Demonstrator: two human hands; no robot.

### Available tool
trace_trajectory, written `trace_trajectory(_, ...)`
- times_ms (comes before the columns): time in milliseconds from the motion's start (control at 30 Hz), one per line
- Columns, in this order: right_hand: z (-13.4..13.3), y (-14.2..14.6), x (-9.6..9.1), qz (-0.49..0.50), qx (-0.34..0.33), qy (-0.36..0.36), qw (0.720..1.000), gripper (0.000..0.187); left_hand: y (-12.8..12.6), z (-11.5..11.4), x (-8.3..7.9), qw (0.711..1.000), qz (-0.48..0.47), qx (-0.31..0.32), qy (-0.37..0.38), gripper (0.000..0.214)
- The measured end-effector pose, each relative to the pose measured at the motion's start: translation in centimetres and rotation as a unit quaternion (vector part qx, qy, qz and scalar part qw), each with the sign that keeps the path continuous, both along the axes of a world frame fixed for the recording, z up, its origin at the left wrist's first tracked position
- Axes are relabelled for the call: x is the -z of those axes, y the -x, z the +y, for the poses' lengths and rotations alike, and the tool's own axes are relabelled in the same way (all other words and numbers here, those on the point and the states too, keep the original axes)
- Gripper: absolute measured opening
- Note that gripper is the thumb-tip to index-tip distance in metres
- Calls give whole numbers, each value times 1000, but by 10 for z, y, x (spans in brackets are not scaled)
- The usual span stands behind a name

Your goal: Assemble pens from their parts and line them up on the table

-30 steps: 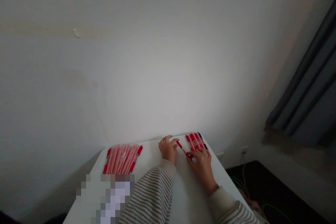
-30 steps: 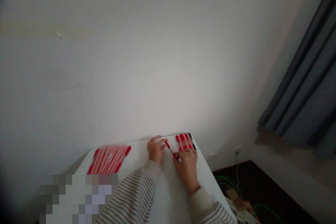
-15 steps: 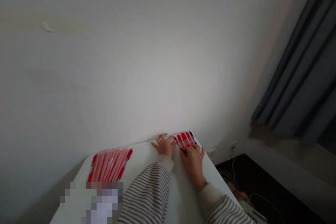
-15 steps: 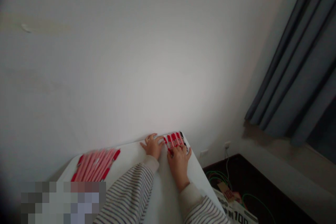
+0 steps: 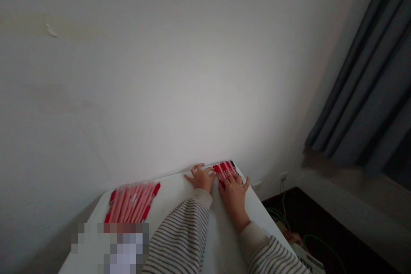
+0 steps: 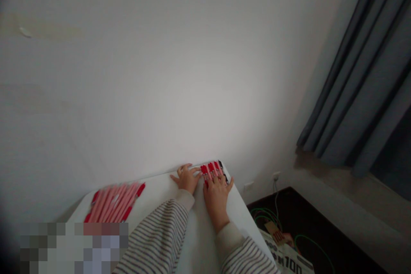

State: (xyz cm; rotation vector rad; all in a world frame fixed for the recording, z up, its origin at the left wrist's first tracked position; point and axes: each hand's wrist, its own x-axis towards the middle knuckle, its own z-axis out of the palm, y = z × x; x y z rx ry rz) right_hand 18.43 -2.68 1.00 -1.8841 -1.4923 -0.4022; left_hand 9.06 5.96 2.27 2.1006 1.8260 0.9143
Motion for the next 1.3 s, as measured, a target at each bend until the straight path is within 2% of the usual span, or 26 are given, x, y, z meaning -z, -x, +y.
trace_trajectory(200,0,-1,-2,5,-4,19,1000,28,0,-2,-1,1000,4,5,-3,21)
trace_trajectory(500,1,-1,1,-11,-2,15,1000,20,1,3,3,1000,4,20,13,22)
trace_trajectory(700,0,-1,-2,1,-1,32,999,22,1,0,0,1000,0,20,18,23)
trace_trajectory(1300,1,-2,3,-5,10,0,1000,24,7,-8,-3,1000,5,0,10,20)
